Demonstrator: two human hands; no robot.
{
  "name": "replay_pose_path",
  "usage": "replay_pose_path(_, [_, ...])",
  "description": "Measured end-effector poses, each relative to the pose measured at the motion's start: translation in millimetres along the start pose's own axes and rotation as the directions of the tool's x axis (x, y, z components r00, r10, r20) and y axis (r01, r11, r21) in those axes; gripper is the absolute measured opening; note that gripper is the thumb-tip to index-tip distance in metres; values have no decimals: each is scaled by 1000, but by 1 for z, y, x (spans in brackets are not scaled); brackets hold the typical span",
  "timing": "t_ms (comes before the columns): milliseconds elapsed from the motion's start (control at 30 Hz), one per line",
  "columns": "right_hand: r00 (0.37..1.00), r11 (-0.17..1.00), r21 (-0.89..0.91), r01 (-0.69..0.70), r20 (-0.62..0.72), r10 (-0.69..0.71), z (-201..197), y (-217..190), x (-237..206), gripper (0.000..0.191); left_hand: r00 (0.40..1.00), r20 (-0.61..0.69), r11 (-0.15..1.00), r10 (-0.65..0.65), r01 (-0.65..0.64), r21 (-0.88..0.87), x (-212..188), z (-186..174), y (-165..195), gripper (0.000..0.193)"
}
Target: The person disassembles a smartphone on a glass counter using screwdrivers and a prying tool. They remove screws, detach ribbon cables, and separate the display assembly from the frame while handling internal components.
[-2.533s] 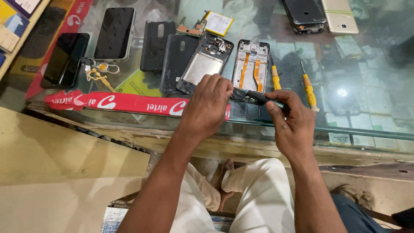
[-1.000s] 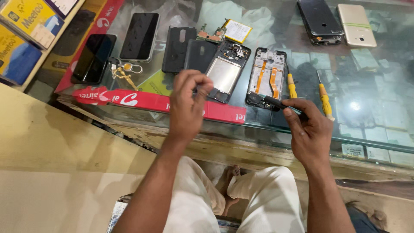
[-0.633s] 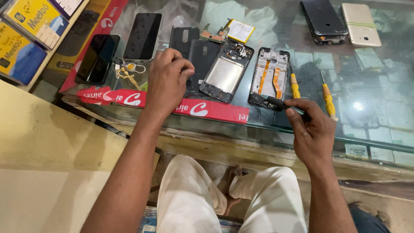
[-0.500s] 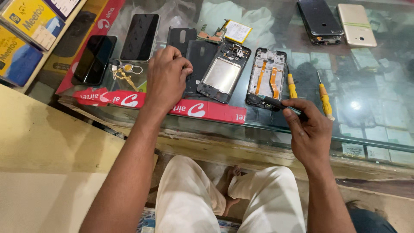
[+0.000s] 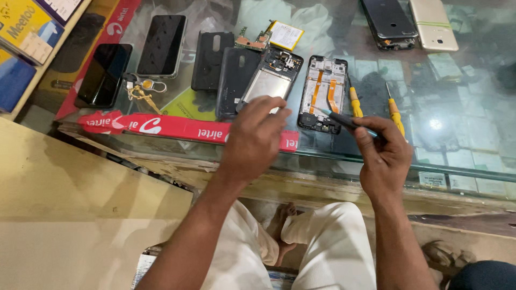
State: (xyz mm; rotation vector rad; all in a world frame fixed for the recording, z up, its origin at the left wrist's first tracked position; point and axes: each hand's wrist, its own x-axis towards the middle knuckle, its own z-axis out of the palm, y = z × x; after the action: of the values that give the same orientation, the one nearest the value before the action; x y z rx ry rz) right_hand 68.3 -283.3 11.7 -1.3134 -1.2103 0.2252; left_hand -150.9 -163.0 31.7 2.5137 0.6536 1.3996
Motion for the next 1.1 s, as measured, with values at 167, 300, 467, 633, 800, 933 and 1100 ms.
replay_pose_path(167, [985, 922, 387, 2, -159, 64, 5, 7, -3, 23, 995, 98, 998, -20, 26, -59, 2, 31, 23, 34])
replay_pose_path(300, [978, 855, 518, 23, -188, 87, 3, 8, -4, 28, 991, 124, 998, -48, 52, -24, -2, 37, 28, 30])
replay_pose_path(467, [975, 825, 564, 26, -196, 104, -2, 4, -3, 23, 993, 97, 998, -64, 64, -2, -5, 40, 33, 30])
replay_pose_path(633, [945, 809, 587, -43, -239, 224, -13, -6, -7, 19, 974, 203, 994, -103, 108, -12, 8, 45, 30, 30])
replay_pose_path(800, [921, 965, 218, -148, -326, 215, -26, -17, -29, 16, 962, 231, 980, -142, 169, -103, 13, 48, 20, 33])
replay_pose_path(933, [942, 979, 4, -201, -273, 195, -37, -33, -28, 17, 962, 230, 978, -150, 179, -111, 11, 49, 18, 34])
replay_pose_path(1100, [958, 909, -305, -284, -135, 254, -45, -63, 15, 20, 970, 230, 993, -83, 101, -65, 10, 45, 23, 39])
